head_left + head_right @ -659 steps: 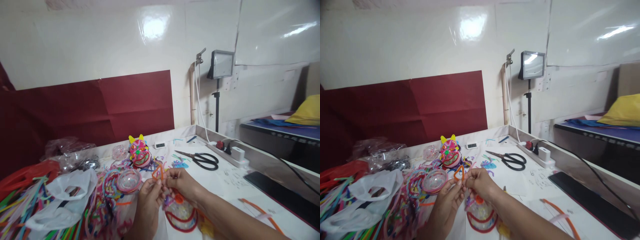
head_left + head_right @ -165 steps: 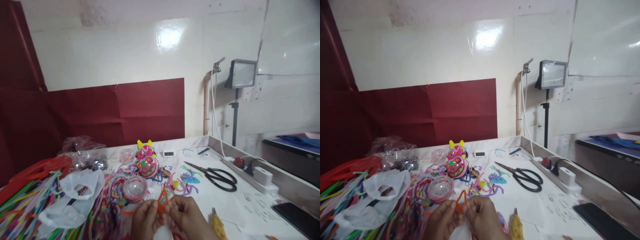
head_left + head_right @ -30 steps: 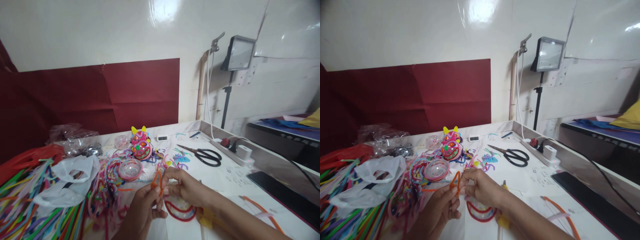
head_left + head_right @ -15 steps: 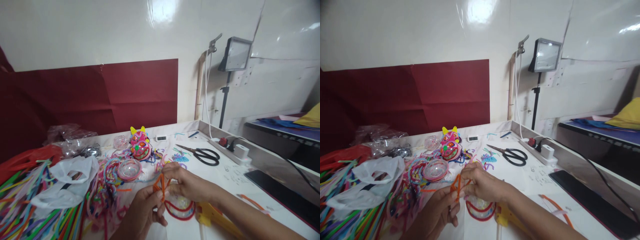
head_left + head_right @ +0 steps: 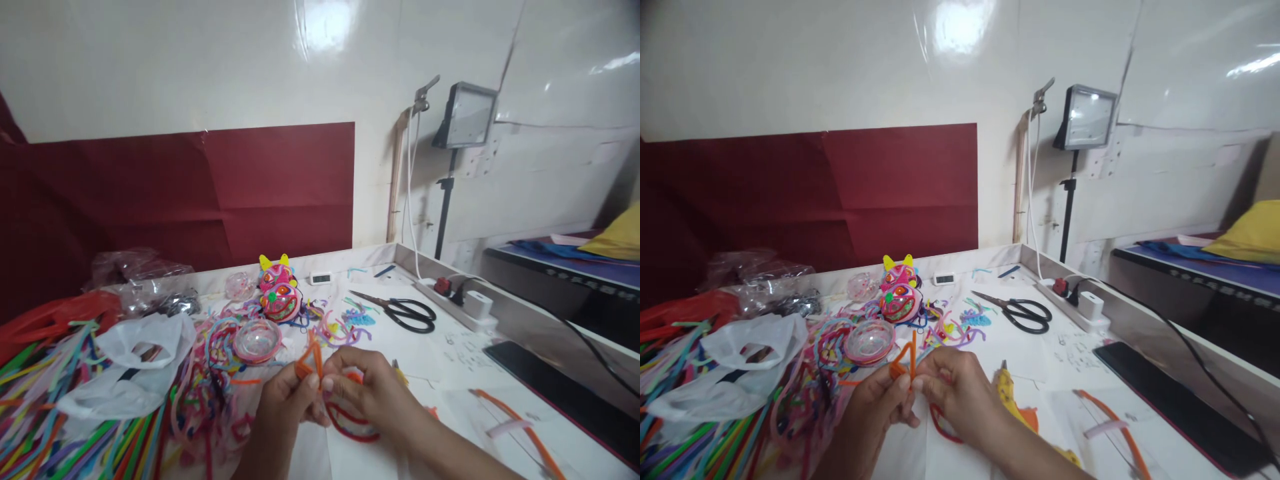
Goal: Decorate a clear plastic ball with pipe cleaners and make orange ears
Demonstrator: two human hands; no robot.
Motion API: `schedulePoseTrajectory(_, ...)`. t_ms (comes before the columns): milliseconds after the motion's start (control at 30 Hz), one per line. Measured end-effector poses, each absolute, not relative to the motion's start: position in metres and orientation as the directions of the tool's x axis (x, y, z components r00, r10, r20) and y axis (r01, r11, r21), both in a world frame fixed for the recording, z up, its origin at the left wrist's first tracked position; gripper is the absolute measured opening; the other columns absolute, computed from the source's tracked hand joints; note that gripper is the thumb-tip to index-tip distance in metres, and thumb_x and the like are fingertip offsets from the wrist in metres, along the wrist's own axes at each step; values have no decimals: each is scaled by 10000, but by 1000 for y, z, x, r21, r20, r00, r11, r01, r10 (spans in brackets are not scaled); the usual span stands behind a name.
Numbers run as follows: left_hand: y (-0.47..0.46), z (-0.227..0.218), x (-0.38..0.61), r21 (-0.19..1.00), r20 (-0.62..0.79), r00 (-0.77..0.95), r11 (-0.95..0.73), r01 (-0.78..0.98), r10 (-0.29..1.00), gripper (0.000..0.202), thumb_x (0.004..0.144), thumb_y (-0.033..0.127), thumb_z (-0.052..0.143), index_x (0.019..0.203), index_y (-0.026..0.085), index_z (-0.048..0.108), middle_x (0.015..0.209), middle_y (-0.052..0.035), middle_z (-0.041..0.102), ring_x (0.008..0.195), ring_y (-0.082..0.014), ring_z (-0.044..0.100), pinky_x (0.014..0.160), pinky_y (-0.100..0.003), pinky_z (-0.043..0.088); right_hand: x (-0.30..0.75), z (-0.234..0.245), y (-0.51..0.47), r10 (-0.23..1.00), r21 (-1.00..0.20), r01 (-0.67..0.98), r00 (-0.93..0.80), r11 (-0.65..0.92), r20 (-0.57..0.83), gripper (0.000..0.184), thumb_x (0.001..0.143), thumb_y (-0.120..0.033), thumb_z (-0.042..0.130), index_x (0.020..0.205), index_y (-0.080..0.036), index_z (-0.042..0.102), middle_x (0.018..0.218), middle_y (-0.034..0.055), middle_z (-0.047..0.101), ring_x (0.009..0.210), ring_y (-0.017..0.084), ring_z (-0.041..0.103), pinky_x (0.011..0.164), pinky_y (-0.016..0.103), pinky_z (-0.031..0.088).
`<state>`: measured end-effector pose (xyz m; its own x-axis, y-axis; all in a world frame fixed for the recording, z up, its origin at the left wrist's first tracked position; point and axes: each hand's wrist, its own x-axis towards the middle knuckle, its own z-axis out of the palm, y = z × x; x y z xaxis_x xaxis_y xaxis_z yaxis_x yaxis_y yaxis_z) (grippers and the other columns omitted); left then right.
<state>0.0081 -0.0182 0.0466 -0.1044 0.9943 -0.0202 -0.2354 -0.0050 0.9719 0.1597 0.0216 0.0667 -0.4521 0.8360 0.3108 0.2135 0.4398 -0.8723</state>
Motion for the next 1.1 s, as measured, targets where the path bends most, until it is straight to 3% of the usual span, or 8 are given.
schedulePoseTrajectory(100, -16, 43, 7, 986, 43, -155, -66, -150, 987, 363, 616, 494, 740, 684, 148, 655, 456, 32, 537, 428, -104, 495, 470, -261, 516, 154, 68, 12, 838, -967, -12, -496, 254, 227, 254, 792, -399, 629, 720, -157, 648, 637, 21, 657, 638, 169, 601, 637, 277, 452)
schedulePoseTrajectory(200, -15, 40, 6, 990, 125, -155, -134, -51, 980, 355, 655, 499, 707, 688, 148, 663, 467, 20, 551, 446, -118, 522, 476, -250, 503, 149, 68, 8, 809, -964, -256, -551, 70, 205, 315, 732, -457, 685, 686, -149, 636, 574, 13, 643, 587, 160, 605, 620, 279, 463)
schedulePoseTrajectory(267, -16, 38, 7, 985, 169, -171, -173, -4, 971, 333, 680, 483, 691, 679, 152, 660, 471, 17, 555, 454, -123, 528, 472, -236, 487, 147, 66, 9, 819, -949, -314, -542, 7, 186, 358, 680, -495, 717, 661, -149, 624, 544, 8, 628, 562, 158, 599, 603, 281, 462)
schedulePoseTrajectory(433, -18, 39, 6, 981, 188, -110, -183, 57, 976, 268, 738, 420, 658, 720, 153, 670, 506, 14, 564, 480, -127, 540, 495, -236, 491, 148, 61, 13, 844, -968, -247, -512, 36, 162, 412, 680, -555, 686, 665, -151, 608, 498, -6, 593, 503, 143, 553, 563, 274, 443)
schedulePoseTrajectory(633, -13, 33, 2, 989, 143, -35, -141, 51, 989, 301, 743, 444, 649, 774, 147, 692, 503, 18, 566, 477, -119, 547, 502, -248, 518, 160, 61, 14, 855, -941, 68, -444, 332, 269, 261, 826, -370, 589, 704, -146, 643, 635, 18, 648, 620, 144, 567, 592, 236, 406)
schedulePoseTrajectory(733, -10, 29, 2, 997, 71, -52, -70, 24, 996, 355, 694, 485, 682, 779, 141, 691, 484, 18, 581, 442, -117, 560, 479, -258, 530, 163, 59, 16, 859, -903, 183, -425, 389, 284, 235, 837, -319, 562, 696, -149, 644, 671, 24, 640, 648, 149, 555, 600, 241, 405)
schedulePoseTrajectory(800, -9, 28, 4, 999, 45, -75, -46, -6, 996, 361, 669, 491, 703, 749, 140, 678, 471, 16, 595, 430, -118, 571, 481, -262, 537, 163, 56, 17, 859, -920, 158, -442, 358, 258, 230, 833, -322, 564, 704, -147, 638, 659, 24, 638, 631, 147, 552, 585, 241, 408)
schedulePoseTrajectory(1100, -10, 35, 10, 978, -10, -97, -11, -210, 995, 378, 587, 457, 780, 686, 170, 556, 442, 26, 631, 387, -110, 566, 453, -257, 531, 153, 54, 20, 803, -965, -261, -571, 19, 170, 287, 692, -389, 737, 652, -145, 592, 518, -15, 625, 474, 108, 541, 518, 229, 432)
